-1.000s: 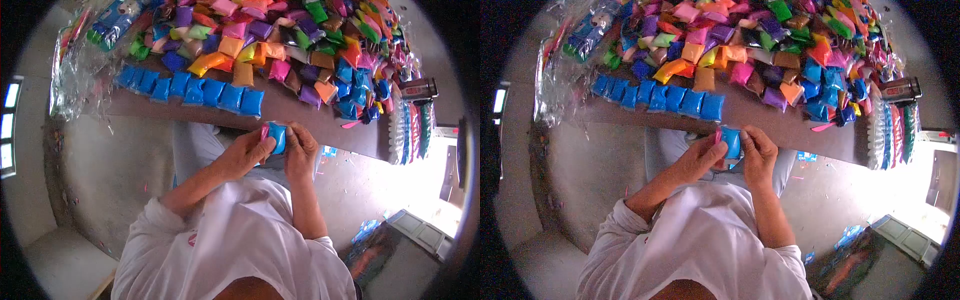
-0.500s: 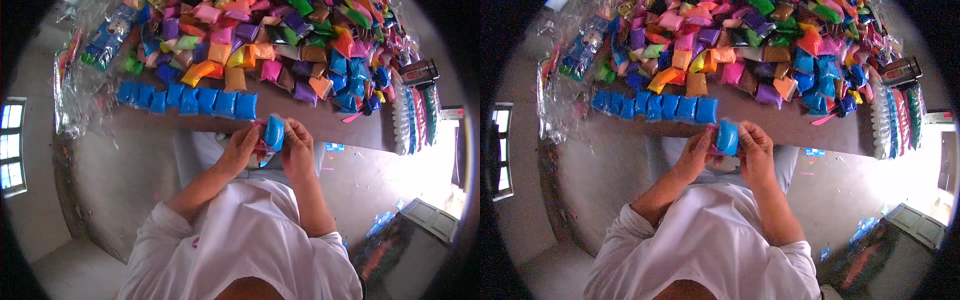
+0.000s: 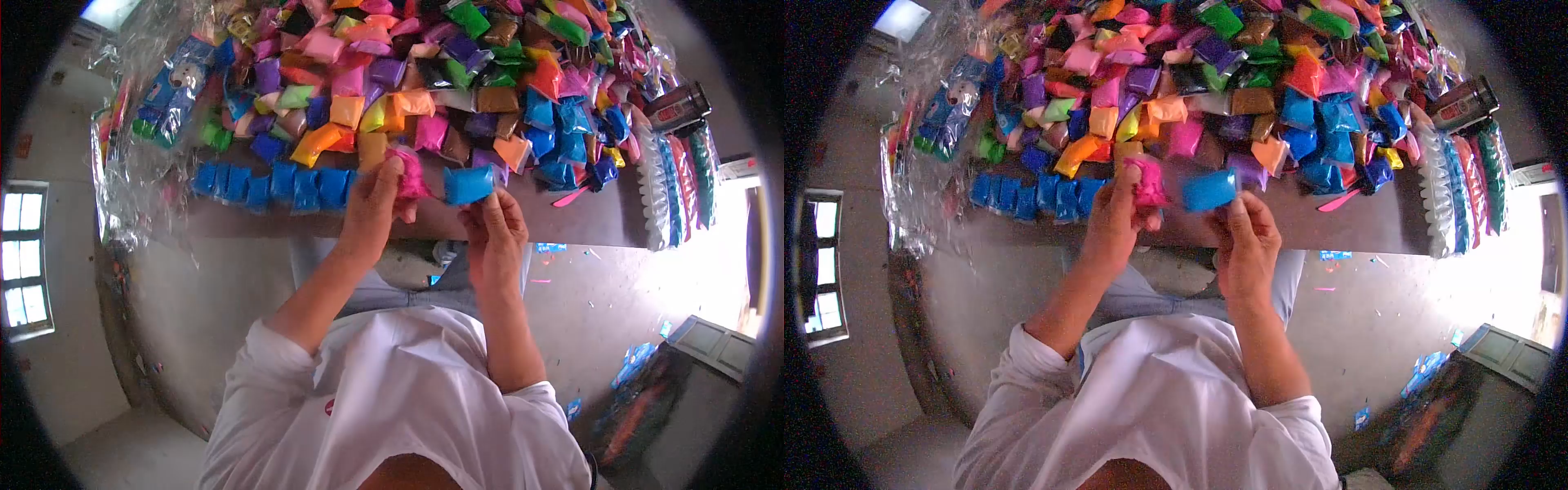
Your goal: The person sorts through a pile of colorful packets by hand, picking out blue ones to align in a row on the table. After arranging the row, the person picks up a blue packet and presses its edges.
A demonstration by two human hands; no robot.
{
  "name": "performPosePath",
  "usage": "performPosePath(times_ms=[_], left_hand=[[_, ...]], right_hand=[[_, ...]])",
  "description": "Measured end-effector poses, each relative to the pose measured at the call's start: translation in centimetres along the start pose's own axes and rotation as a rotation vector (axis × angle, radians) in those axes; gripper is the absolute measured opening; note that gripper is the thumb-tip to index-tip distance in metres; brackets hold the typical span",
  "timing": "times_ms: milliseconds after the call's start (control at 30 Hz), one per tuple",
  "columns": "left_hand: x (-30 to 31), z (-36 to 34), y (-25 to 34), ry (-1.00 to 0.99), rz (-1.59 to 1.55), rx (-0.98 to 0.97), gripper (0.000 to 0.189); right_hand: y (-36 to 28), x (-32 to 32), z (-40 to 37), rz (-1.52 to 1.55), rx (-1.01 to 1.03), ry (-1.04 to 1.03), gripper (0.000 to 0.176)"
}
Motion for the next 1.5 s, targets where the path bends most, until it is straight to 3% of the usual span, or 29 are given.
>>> performPosePath(times_ms=[100,200,300,667,833,900,1033,1133,1267,1400,1433,1500], left_hand=[[0.9,1.0,0.3,0.000,0.044,-0.018,0.040],[1.1,2.4,1.1,0.119,-0.106,-0.013,0.044],[1.5,4.9,1.0,0.056,-0.149,-0.095,0.040],[0.1,17.6,4.8,0.064,0.101,-0.127,0.059],[0.0,12.3,4.8,0.008,0.221,-0.118,0.063],[0.3,8.9,3.6,-0.146,0.205,0.051,0.061],[1.0,3.6,0.9,-0.180,0.283,0.065,0.053],[0.7,0.9,0.2,-0.321,0.500,-0.084,0.032],[-0.2,-1.9,0.2,-0.383,0.581,-0.222,0.036],[-0.4,-2.9,-2.4,-0.383,0.370,-0.261,0.037],[-0.6,-3.2,-2.3,-0.377,0.324,-0.189,0.035],[-0.2,-3.4,-2.7,-0.364,0.274,-0.114,0.033]], right_hand=[[-0.3,1.2,0.6,-0.018,-0.044,0.057,0.017],[-1.0,1.0,1.2,-0.018,-0.102,0.127,0.019],[-1.5,0.6,1.5,0.031,-0.114,0.134,0.020],[-1.2,1.8,2.5,-0.085,-0.035,0.250,0.020],[-1.1,1.6,2.6,0.079,-0.127,0.182,0.019],[-1.1,1.2,2.4,0.097,-0.192,0.215,0.018],[-0.7,0.7,1.4,0.121,-0.257,0.044,0.015],[-0.6,0.1,0.3,0.091,-0.311,0.010,0.012],[-0.7,-0.5,-1.4,0.033,-0.385,-0.034,0.009],[0.2,-0.3,-2.6,0.041,-0.537,-0.115,0.009],[0.1,-0.3,-2.9,0.036,-0.546,-0.112,0.009],[0.1,-0.3,-3.4,-0.245,-0.536,-0.107,0.013]])
Point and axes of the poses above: each hand's wrist, its own z-axis towards the middle knuckle, its own x-axis out of the back of the hand, y = z × x, the point moved 1 cm from there along z, towards the middle knuckle, and after that the axes turned 5 degrees about -z, right-handed, at the moved point
